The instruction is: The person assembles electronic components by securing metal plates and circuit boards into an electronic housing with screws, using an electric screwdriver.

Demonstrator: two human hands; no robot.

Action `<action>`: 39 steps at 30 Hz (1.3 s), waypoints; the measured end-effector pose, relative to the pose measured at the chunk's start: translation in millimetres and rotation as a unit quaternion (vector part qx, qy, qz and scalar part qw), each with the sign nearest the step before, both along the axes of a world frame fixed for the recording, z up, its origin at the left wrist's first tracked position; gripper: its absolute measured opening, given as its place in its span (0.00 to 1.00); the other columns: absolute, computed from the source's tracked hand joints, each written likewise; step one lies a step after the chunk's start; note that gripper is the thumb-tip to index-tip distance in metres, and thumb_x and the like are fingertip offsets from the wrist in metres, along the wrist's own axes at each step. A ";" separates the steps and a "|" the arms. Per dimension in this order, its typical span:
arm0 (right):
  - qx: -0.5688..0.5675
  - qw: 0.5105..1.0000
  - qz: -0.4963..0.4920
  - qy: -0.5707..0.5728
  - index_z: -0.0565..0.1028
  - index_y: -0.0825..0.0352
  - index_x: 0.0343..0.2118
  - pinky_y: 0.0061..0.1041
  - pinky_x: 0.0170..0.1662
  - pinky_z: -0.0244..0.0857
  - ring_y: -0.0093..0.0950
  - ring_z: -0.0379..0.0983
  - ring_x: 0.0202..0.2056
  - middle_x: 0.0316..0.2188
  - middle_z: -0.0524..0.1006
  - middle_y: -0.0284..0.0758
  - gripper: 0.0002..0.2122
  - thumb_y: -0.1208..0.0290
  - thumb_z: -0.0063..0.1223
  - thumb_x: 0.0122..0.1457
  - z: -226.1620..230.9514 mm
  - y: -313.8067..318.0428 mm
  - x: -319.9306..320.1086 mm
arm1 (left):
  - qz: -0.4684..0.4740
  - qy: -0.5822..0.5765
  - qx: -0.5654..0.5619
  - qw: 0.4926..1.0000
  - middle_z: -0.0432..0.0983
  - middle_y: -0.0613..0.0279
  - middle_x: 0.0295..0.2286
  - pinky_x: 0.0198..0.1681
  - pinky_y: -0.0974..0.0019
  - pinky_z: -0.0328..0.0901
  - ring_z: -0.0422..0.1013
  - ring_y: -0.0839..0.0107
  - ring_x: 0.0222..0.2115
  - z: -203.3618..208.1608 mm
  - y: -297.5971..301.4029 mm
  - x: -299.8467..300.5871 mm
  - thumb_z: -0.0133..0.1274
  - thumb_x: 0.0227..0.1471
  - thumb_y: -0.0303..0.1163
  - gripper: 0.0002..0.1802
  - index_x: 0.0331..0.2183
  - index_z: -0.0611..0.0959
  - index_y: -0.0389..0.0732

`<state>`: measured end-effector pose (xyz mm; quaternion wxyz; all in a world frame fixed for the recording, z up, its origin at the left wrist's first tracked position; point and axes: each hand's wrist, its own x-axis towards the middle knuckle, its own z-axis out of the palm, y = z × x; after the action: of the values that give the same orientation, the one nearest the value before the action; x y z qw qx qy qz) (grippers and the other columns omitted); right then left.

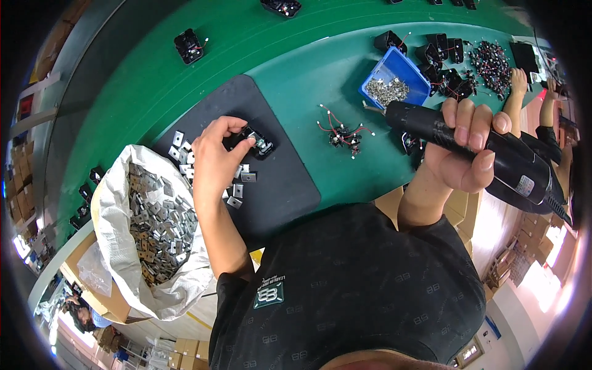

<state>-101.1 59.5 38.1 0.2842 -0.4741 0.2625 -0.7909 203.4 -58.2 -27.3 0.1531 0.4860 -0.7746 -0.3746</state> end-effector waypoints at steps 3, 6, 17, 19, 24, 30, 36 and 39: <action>0.000 1.000 0.015 -0.004 0.66 0.61 0.48 0.24 0.35 0.57 0.20 0.63 0.28 0.26 0.68 0.24 0.21 0.68 0.56 0.51 0.9 -4.5 11.0 | 0.037 0.001 0.014 0.999 0.78 0.58 0.30 0.38 0.63 0.66 0.74 0.63 0.31 -4.7 4.6 -5.0 0.62 0.39 0.28 0.16 0.35 0.80 0.39; -0.008 0.998 0.059 -0.027 0.66 0.60 0.47 0.23 0.35 0.59 0.20 0.64 0.26 0.25 0.68 0.23 0.21 0.67 0.58 0.51 5.6 -6.5 24.1 | 0.016 -0.034 -0.004 0.999 0.77 0.58 0.30 0.39 0.61 0.65 0.74 0.62 0.32 -7.2 6.2 -2.5 0.61 0.41 0.30 0.16 0.37 0.80 0.40; 0.007 0.973 0.201 -0.110 0.67 0.58 0.41 0.18 0.36 0.60 0.16 0.67 0.30 0.26 0.71 0.21 0.16 0.70 0.62 0.51 34.8 -3.9 69.4 | -0.101 0.174 -0.182 0.963 0.72 0.53 0.45 0.47 0.59 0.62 0.69 0.56 0.44 25.0 43.0 -5.6 0.67 0.32 0.30 0.32 0.45 0.78 0.37; 0.004 0.972 0.205 -0.117 0.67 0.57 0.40 0.17 0.35 0.61 0.16 0.68 0.30 0.26 0.72 0.21 0.16 0.70 0.62 0.52 34.8 -4.8 76.7 | -0.106 0.230 -0.204 0.946 0.77 0.54 0.40 0.40 0.61 0.65 0.73 0.59 0.36 25.1 51.3 -13.9 0.67 0.32 0.33 0.30 0.42 0.80 0.33; 0.003 0.967 0.227 -0.114 0.67 0.57 0.40 0.16 0.35 0.62 0.16 0.69 0.30 0.26 0.73 0.21 0.16 0.71 0.63 0.51 34.8 -2.9 85.6 | -0.146 0.248 -0.273 0.918 0.79 0.57 0.33 0.32 0.65 0.66 0.74 0.64 0.30 21.7 53.8 -15.2 0.66 0.32 0.31 0.21 0.34 0.83 0.34; 0.012 0.966 0.242 -0.086 0.68 0.57 0.40 0.16 0.35 0.63 0.16 0.70 0.29 0.26 0.73 0.21 0.15 0.71 0.62 0.52 36.6 -2.3 90.5 | -0.125 0.276 -0.292 0.907 0.80 0.59 0.27 0.29 0.66 0.66 0.74 0.65 0.25 14.9 59.7 -9.9 0.67 0.32 0.29 0.17 0.30 0.82 0.34; -0.052 0.956 0.269 -0.109 0.68 0.58 0.41 0.18 0.37 0.66 0.18 0.72 0.31 0.27 0.74 0.23 0.16 0.72 0.63 0.52 31.4 -4.9 98.9 | -0.065 0.381 -0.208 0.898 0.79 0.56 0.23 0.27 0.67 0.64 0.75 0.65 0.22 7.2 71.7 -7.8 0.66 0.37 0.29 0.14 0.28 0.81 0.33; -0.078 0.952 0.278 -0.102 0.68 0.59 0.41 0.19 0.38 0.66 0.19 0.72 0.31 0.27 0.75 0.24 0.17 0.71 0.64 0.51 34.3 -7.2 101.4 | -0.058 0.447 -0.180 0.874 0.79 0.54 0.22 0.26 0.67 0.64 0.75 0.65 0.22 3.3 73.9 -10.1 0.66 0.38 0.29 0.14 0.28 0.81 0.31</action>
<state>0.3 52.3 72.4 0.4799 -0.4662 0.0275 -0.7427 193.3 15.7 -24.0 0.5461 0.1853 -0.7044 -0.4138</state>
